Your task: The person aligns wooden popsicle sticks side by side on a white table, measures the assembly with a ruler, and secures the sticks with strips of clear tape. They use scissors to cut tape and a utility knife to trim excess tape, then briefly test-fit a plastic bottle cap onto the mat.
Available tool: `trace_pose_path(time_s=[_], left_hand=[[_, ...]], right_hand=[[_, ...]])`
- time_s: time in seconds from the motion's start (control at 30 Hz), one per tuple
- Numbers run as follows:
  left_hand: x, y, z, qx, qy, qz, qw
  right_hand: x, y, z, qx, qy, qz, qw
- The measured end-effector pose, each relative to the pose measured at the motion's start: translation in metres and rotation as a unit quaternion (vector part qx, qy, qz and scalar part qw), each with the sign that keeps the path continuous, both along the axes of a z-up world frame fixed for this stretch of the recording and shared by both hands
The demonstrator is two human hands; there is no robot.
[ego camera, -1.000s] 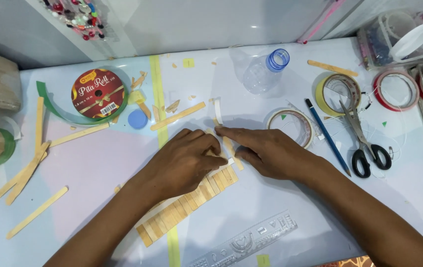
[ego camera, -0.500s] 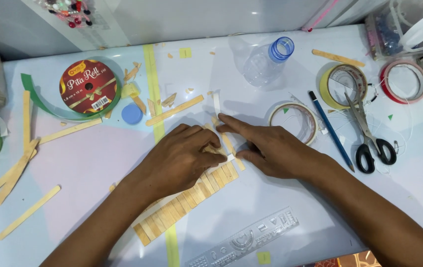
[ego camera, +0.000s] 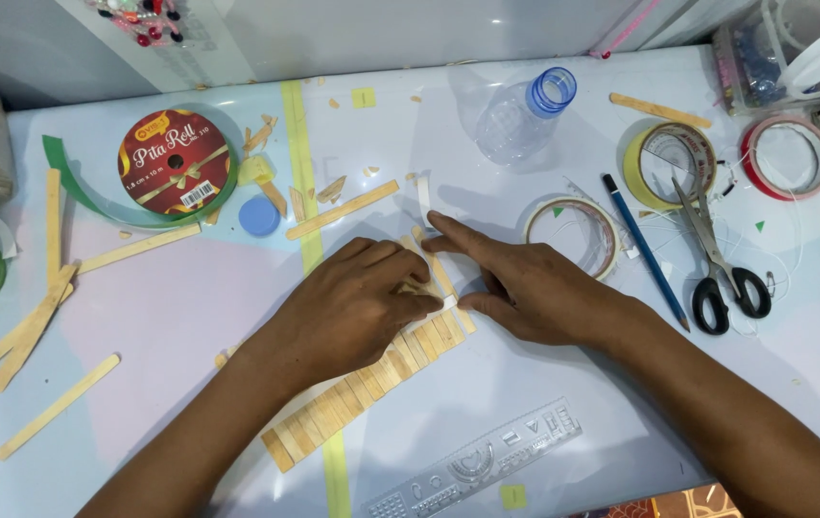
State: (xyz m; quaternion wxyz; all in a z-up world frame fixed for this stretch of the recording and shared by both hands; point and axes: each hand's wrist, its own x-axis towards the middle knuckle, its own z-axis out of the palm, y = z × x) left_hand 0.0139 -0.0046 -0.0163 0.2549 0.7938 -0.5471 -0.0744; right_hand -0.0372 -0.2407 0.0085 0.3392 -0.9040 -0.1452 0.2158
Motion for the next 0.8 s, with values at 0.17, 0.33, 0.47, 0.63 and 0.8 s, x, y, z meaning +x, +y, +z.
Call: trace_pose_path(time_s=[0.17,0.33,0.47,0.63,0.8], left_hand=[[0.0005,-0.0001,-0.0015,0.002,-0.015,-0.003,1.0],[0.0006,0.0003,-0.0021,0.007,-0.016,-0.003,1.0],[0.0002,0.0003,-0.0047,0.003,-0.018,0.0,1.0],[-0.001,-0.0007,-0.004,0.002,-0.023,0.007,1.0],[-0.0008,-0.0012,-0.0028,0.008,-0.019,0.008,1.0]], right_hand=[[-0.0007,0.0007,0.0003,-0.001,-0.002,-0.001,1.0],[-0.0011,0.0007,0.0014,-0.003,-0.002,0.006,1.0],[-0.0003,0.0012,0.0013,-0.013,0.004,0.012,1.0],[0.001,0.0023,0.0034,-0.017,0.013,0.008,1.0],[0.0012,0.0018,0.0016,-0.014,0.02,0.007,1.0]])
